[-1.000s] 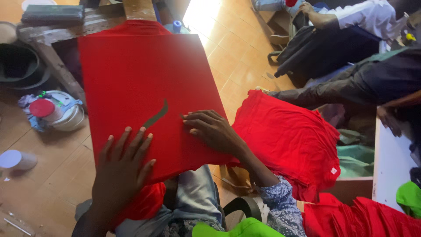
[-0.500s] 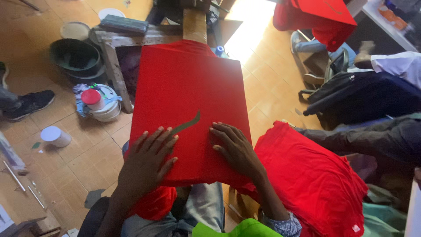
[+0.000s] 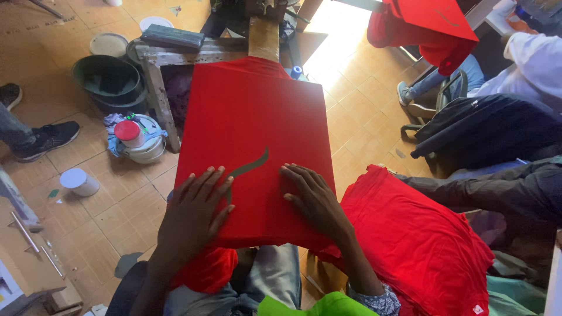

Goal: The person repeatedly places red t-shirts onto a screen printing frame, smooths the fabric with both hands, and removes the shirts after a brief press. The process is repeated multiple times with the same shirt or different shirts from a nearby stack.

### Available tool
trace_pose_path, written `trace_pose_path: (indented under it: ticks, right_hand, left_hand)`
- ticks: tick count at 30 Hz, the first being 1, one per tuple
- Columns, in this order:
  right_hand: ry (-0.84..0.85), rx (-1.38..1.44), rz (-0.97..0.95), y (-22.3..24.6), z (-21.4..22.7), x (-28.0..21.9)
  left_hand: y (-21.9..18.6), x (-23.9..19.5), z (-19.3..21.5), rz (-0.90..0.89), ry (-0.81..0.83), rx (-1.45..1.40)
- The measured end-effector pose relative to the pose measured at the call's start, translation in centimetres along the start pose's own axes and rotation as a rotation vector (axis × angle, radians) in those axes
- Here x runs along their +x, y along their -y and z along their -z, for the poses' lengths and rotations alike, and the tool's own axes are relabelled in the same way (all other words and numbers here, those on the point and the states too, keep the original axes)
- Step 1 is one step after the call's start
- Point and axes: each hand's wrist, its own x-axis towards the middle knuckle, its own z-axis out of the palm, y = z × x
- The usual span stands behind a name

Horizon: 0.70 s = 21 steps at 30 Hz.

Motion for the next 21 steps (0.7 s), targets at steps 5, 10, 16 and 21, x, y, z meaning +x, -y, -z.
trace_pose_path:
  ticks: [5,10,16,21]
  right_hand:
    - [0.016,-0.016,0.0,-0.1,-0.2,0.1]
    - [0.015,-0.018,0.002,-0.2,-0.5,0.2]
    - [-0.057,-0.095,0.024,-0.3,-0.9,-0.1]
    - [-0.363,-0.156,0.32,4.3,-0.2,-1.7]
  left_hand:
    - [0.2,0.2,0.0,-0.018,-0.035,0.046]
    - [0.1,0.0,0.0,0.008,-0.035,0.042]
    - [-0.8,-0.6,-0.3,0.013,-0.052,0.104]
    - [-3.7,-1.0,1.4,-0.191,-0.118,-0.199]
